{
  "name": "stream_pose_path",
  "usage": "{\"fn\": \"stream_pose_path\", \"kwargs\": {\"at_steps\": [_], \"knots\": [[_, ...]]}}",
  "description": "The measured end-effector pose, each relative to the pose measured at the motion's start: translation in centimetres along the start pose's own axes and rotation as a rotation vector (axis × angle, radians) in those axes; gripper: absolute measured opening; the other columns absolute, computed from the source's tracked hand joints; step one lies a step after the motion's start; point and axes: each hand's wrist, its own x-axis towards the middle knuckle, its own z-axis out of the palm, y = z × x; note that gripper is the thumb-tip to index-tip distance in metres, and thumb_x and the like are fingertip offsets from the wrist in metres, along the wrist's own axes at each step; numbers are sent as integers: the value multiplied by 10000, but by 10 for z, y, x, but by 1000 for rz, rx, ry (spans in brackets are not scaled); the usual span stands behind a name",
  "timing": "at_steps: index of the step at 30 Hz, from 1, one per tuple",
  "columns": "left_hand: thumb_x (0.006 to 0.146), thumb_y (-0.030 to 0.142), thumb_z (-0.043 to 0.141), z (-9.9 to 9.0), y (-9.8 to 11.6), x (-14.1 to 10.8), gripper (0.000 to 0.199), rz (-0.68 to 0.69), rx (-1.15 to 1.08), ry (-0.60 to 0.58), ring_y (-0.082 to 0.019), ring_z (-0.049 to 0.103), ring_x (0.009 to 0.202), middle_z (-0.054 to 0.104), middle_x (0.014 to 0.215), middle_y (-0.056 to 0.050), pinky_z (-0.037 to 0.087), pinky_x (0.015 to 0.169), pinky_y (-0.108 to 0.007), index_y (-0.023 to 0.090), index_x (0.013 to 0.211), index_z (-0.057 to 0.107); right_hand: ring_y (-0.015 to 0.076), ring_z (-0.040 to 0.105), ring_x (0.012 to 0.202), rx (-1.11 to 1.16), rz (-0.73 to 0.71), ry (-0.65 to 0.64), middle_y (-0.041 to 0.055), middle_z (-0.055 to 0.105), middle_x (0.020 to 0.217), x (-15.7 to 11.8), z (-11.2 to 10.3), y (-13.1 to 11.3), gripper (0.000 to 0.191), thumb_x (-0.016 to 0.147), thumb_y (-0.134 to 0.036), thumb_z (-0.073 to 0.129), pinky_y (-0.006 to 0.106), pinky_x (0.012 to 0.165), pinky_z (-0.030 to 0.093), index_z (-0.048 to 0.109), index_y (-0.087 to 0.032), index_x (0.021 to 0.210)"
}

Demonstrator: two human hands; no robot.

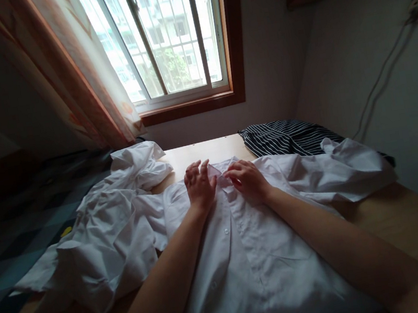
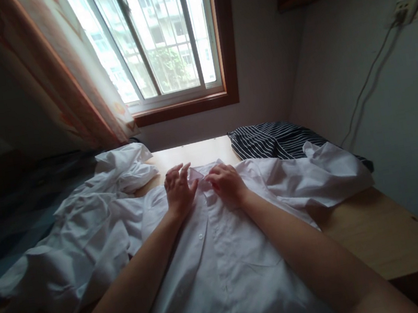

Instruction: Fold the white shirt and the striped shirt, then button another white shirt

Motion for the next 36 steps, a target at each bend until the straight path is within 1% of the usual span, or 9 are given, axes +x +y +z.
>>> {"fn": "stream_pose_path", "kwargs": {"at_steps": [3,5,15,18,21,24,27,31,36], "knots": [[877,238,589,0,-3,2,132,31,-44,-17,-303,502,1195,638,1160,-116,380,1056,-462,219,960,690,251,528,1116,-25,-32,-39,88,673,1140,-1,1,-3,257,891,-167,573,383,987,373,732,-219,1086],[879,219,582,2,-5,4,94,68,-83,-30,-284,547,1103,659,1050,-109,419,1017,-436,206,875,675,249,528,1126,-30,-40,-52,88,672,1155,-1,3,-4,264,912,-192,555,388,998,364,723,-220,1113],[886,146,537,4,0,0,94,178,-91,-225,-235,645,866,685,876,-73,488,813,-333,205,882,609,229,567,1109,2,4,-113,83,682,1190,-1,8,1,295,944,-252,518,357,982,386,692,-209,1179],[900,227,561,2,-1,-1,72,166,-59,-263,-229,657,797,690,818,-56,482,743,-312,218,856,617,218,598,1035,28,25,-106,83,711,1089,0,4,3,252,926,-238,530,330,948,405,723,-203,1084],[951,328,497,0,-4,-1,215,140,-49,-272,-228,657,739,689,773,-58,485,721,-323,222,818,629,226,620,946,18,125,-25,98,721,973,2,2,7,244,927,-234,504,326,907,426,735,-170,975],[936,229,486,2,-8,1,170,136,-93,-220,-235,660,830,711,851,-77,502,813,-350,213,897,651,251,617,963,-14,217,76,123,719,958,4,2,15,262,923,-214,480,351,931,427,734,-151,934],[852,176,580,10,-12,2,159,186,-107,-176,-258,597,1107,703,1071,-104,447,1012,-388,201,983,668,251,606,1035,8,192,87,129,715,1039,4,4,18,260,909,-181,482,364,985,419,733,-154,968],[882,277,564,23,-17,-3,388,151,-26,-251,-275,395,1389,531,1429,-136,283,1173,-430,168,1253,599,235,496,1285,22,126,-58,120,617,1331,2,11,13,351,916,-181,487,387,1117,329,665,-158,1218],[888,433,545,32,-20,-7,719,-24,35,-294,-301,245,1478,291,1586,-190,205,1201,-433,103,1491,331,251,286,1458,-69,267,-247,106,398,1546,-1,19,7,456,992,-298,393,465,1189,180,513,-202,1421]]}}
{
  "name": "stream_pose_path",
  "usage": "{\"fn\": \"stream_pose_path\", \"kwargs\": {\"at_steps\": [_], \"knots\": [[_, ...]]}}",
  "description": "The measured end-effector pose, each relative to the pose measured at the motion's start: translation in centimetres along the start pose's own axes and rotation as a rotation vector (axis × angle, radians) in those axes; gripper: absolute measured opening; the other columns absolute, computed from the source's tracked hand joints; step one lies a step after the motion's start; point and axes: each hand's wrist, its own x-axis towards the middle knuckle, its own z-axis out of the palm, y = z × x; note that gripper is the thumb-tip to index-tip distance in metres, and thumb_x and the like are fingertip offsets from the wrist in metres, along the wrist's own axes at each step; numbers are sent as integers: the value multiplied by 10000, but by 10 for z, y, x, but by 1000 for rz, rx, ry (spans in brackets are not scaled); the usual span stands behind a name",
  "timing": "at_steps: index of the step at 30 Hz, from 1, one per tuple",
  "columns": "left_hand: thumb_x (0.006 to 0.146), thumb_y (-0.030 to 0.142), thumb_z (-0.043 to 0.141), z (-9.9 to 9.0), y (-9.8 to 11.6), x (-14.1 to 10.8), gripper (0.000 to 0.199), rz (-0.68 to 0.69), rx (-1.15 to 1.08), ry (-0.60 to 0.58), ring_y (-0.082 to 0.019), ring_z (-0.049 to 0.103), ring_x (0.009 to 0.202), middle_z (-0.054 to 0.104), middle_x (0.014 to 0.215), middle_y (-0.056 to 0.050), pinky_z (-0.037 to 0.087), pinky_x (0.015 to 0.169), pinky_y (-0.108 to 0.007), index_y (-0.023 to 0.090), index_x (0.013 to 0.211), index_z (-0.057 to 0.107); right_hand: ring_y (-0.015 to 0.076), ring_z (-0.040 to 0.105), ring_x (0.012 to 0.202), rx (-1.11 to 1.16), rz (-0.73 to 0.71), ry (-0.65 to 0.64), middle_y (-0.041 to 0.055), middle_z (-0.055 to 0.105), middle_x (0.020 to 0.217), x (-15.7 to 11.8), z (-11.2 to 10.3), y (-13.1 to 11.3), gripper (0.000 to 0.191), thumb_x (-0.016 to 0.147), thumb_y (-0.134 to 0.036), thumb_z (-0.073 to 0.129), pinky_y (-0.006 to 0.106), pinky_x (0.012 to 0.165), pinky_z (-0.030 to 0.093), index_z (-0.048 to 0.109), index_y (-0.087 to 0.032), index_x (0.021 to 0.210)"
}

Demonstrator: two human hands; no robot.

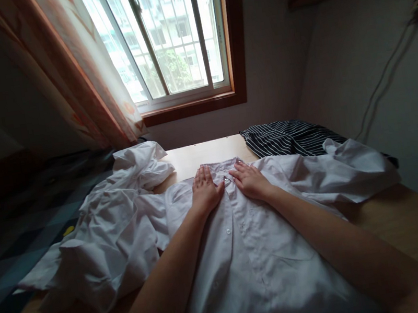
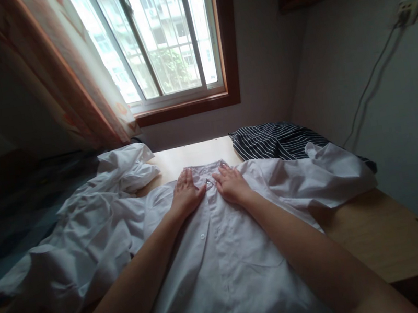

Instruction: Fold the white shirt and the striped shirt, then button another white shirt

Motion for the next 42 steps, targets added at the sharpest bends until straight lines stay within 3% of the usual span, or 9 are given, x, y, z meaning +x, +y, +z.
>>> {"fn": "stream_pose_path", "kwargs": {"at_steps": [5,14,21,31,34,37,42], "knots": [[934,475,411,-3,3,2,676,-26,38,-124,-273,224,1488,293,1582,-191,162,1211,-411,80,1480,355,259,166,1498,-53,91,-44,145,203,1616,2,3,0,611,992,-367,346,444,1206,116,288,-104,1541],[938,525,343,-13,4,15,672,-64,98,-259,-282,192,1497,247,1602,-159,145,1196,-497,135,1484,375,288,93,1508,24,193,-203,94,142,1638,25,-2,7,642,970,-473,343,570,1183,33,295,-195,1547],[916,576,341,-15,5,29,713,-126,89,-293,-317,155,1501,194,1624,-108,92,1194,-552,182,1510,351,281,89,1508,26,170,-184,58,141,1642,34,-1,15,683,966,-606,277,602,1170,4,280,-252,1550],[903,565,425,-11,2,36,679,-151,72,-232,-315,187,1495,259,1607,-114,135,1194,-547,188,1467,423,268,123,1504,1,143,-170,50,173,1638,48,1,20,661,975,-583,281,494,1202,53,317,-240,1540],[894,497,512,-11,-4,40,575,-64,4,-100,-284,260,1473,413,1541,-94,197,1202,-492,189,1380,537,267,133,1502,-5,151,-168,47,177,1637,51,1,21,661,975,-583,284,486,1203,53,321,-239,1538],[906,328,533,-11,-9,43,438,111,-125,16,-206,432,1375,583,1402,-74,301,1179,-354,168,1307,605,269,142,1500,-15,150,-157,46,184,1636,54,1,23,658,977,-578,281,482,1204,53,328,-235,1536],[900,234,536,-9,-7,41,374,286,-209,-38,-179,577,1233,659,1300,-48,412,1102,-306,203,1256,647,274,163,1495,-13,137,-149,51,197,1632,58,4,26,655,976,-579,288,489,1200,69,337,-237,1532]]}}
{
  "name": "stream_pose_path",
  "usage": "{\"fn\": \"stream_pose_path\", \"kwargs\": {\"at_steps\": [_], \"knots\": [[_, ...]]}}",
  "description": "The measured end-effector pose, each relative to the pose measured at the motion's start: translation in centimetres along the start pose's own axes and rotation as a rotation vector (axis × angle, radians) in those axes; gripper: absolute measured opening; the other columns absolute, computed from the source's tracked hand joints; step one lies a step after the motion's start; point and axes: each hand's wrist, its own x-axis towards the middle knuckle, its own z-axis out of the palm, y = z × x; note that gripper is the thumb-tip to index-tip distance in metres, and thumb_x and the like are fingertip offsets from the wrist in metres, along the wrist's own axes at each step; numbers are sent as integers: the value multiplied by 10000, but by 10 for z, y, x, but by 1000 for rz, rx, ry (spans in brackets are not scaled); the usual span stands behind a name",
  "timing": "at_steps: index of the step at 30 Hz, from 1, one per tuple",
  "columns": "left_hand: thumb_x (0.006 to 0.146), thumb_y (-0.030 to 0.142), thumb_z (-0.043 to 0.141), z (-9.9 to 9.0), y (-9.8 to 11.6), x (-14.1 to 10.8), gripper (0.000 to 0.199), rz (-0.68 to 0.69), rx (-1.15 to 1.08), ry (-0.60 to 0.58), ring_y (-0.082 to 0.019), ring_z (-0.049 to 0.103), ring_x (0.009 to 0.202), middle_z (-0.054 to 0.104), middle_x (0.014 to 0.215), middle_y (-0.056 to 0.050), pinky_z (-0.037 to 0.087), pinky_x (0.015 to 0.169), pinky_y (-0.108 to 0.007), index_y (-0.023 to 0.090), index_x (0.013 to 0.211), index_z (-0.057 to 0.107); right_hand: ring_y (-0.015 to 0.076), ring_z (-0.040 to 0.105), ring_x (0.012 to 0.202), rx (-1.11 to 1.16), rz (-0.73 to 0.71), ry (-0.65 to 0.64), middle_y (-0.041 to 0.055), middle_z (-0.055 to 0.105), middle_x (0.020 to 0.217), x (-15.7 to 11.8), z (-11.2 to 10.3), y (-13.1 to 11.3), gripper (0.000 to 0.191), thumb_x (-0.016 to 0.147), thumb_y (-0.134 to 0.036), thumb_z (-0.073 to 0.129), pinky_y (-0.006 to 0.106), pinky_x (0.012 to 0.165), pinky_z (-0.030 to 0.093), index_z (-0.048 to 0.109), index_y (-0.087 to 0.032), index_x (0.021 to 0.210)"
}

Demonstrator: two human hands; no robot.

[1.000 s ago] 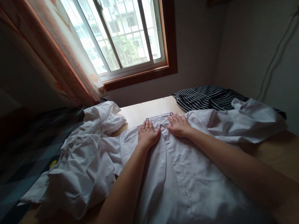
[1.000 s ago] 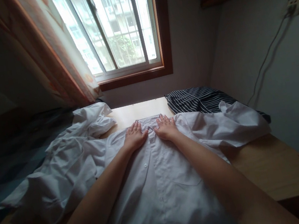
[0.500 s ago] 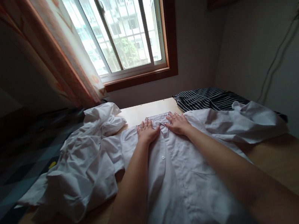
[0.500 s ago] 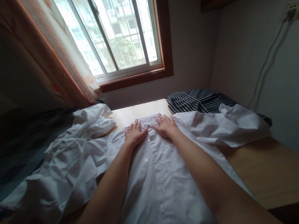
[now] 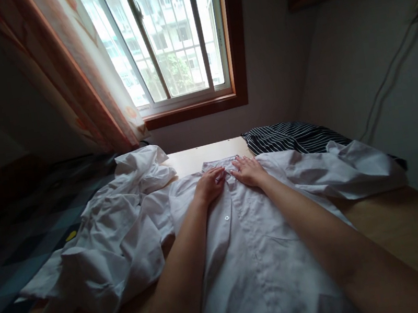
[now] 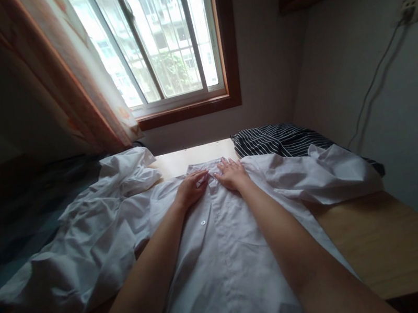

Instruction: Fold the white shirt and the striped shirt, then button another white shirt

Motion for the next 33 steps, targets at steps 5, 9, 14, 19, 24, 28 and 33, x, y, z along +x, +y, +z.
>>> {"fn": "stream_pose_path", "kwargs": {"at_steps": [5,9,14,19,24,28,33], "knots": [[914,232,519,1,4,0,343,-44,76,-69,-194,571,1247,671,1285,-17,402,1114,-334,260,1217,677,277,260,1460,22,-21,114,86,301,1597,-1,1,0,580,964,-506,399,483,1185,148,458,-214,1462],[922,212,504,1,5,3,358,-59,95,-68,-185,550,1277,647,1323,-27,358,1146,-326,245,1240,666,237,389,1372,16,-189,376,109,509,1454,-16,-8,-7,362,931,-274,472,402,1165,212,665,-173,1220],[928,215,509,2,3,8,344,-98,115,-75,-169,549,1277,647,1324,-10,363,1136,-311,273,1230,663,256,497,1263,-2,-175,296,131,607,1330,-54,-14,-22,351,908,-223,483,393,1099,313,677,-166,1195],[960,210,461,2,6,8,325,-62,159,-71,-172,564,1249,657,1305,-37,373,1122,-302,240,1213,663,288,304,1442,-18,-38,70,116,384,1552,-81,0,-25,516,987,-415,380,492,1160,202,454,-231,1463],[928,132,451,-7,24,-2,360,-49,314,-84,-204,552,1245,652,1281,-101,414,1075,-318,168,1243,623,257,180,1495,-34,-68,-12,95,252,1614,-79,-1,-19,556,1009,-476,304,498,1191,92,370,-255,1515],[879,60,444,-15,33,-16,465,-145,330,-131,-210,531,1273,569,1388,-132,397,1083,-302,130,1325,559,250,174,1497,-32,-97,-26,89,239,1618,-69,-6,-16,556,1008,-490,304,487,1194,88,377,-269,1513],[942,211,450,-8,31,-34,399,-208,226,-122,-231,514,1288,572,1384,-133,373,1111,-359,152,1319,568,245,192,1492,-20,-91,-20,83,260,1612,-60,-7,-14,553,1002,-498,323,476,1196,103,400,-271,1500]]}}
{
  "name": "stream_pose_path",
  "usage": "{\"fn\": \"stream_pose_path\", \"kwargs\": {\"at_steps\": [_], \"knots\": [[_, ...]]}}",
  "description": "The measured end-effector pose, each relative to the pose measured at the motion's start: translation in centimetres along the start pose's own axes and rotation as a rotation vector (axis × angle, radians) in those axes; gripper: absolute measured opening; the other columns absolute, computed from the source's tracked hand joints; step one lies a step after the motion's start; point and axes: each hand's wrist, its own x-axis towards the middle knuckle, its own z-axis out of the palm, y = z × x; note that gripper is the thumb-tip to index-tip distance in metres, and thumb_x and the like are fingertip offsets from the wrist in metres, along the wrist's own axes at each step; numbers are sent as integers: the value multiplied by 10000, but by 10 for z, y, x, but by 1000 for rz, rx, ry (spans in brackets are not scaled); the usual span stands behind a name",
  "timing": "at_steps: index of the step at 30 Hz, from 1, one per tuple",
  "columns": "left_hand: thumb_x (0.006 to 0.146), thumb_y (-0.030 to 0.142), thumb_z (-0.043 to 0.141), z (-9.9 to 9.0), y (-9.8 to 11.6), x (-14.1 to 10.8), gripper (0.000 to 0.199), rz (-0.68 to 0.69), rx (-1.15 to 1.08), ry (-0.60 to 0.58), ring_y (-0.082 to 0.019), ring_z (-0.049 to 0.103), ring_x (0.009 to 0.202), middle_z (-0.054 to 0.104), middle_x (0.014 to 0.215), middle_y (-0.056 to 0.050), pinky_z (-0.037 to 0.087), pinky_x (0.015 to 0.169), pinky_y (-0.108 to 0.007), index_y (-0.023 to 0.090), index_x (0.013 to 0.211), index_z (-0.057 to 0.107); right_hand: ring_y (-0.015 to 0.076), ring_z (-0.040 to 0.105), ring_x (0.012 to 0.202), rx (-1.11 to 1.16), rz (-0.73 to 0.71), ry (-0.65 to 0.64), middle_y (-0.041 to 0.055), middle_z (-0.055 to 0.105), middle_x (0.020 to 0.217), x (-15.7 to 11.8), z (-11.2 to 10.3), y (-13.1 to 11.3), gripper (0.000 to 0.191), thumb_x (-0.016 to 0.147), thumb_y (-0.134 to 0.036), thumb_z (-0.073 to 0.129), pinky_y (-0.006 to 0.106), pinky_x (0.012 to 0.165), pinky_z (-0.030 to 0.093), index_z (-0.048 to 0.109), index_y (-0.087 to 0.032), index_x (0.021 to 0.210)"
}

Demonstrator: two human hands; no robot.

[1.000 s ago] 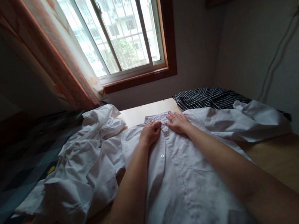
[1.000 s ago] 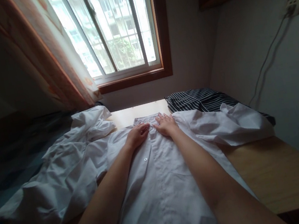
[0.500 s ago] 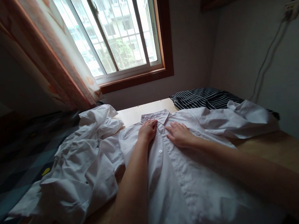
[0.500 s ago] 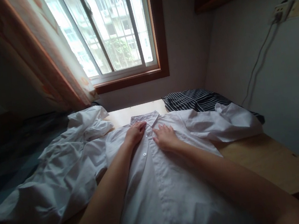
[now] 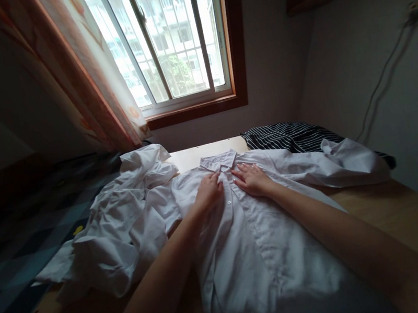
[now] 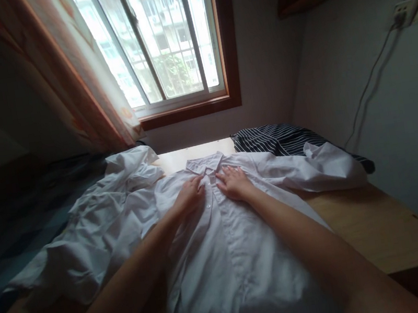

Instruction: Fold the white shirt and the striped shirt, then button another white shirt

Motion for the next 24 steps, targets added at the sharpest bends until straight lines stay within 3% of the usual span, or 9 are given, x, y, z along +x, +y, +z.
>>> {"fn": "stream_pose_path", "kwargs": {"at_steps": [4,8,13,17,21,24], "knots": [[963,294,440,6,0,4,396,-41,1,-15,-279,412,1382,493,1474,-128,287,1154,-493,199,1326,566,255,230,1480,-7,-6,34,92,294,1599,1,0,1,534,1004,-481,337,492,1188,129,418,-272,1489],[888,216,506,-2,6,14,388,-88,-95,-101,-280,442,1357,537,1435,-111,312,1130,-516,215,1262,611,263,259,1468,-23,-19,66,103,326,1584,-1,0,1,518,1005,-461,355,504,1180,149,439,-262,1476],[869,221,541,-4,15,1,240,-102,-182,84,-265,520,1256,654,1266,-71,252,1148,-565,246,1055,690,279,304,1444,5,-26,91,109,390,1550,0,3,4,500,982,-468,417,513,1167,184,506,-261,1429],[914,255,513,0,16,-6,202,-92,-217,110,-263,558,1180,687,1180,-59,268,1119,-601,246,976,705,293,374,1395,33,-57,161,105,486,1477,-2,5,7,431,958,-441,475,521,1137,241,598,-286,1342],[911,280,537,-1,18,-2,183,-122,-200,124,-280,566,1140,700,1108,-69,300,1091,-611,232,934,712,251,524,1224,59,-139,244,72,632,1292,-6,1,8,305,939,-340,520,435,1067,339,705,-276,1173],[886,276,573,-3,22,1,153,-150,-182,117,-299,557,1144,689,1104,-82,292,1085,-639,227,927,713,218,572,1078,68,-235,233,47,686,1143,-8,-3,6,253,905,-238,546,350,980,393,743,-260,1062]]}}
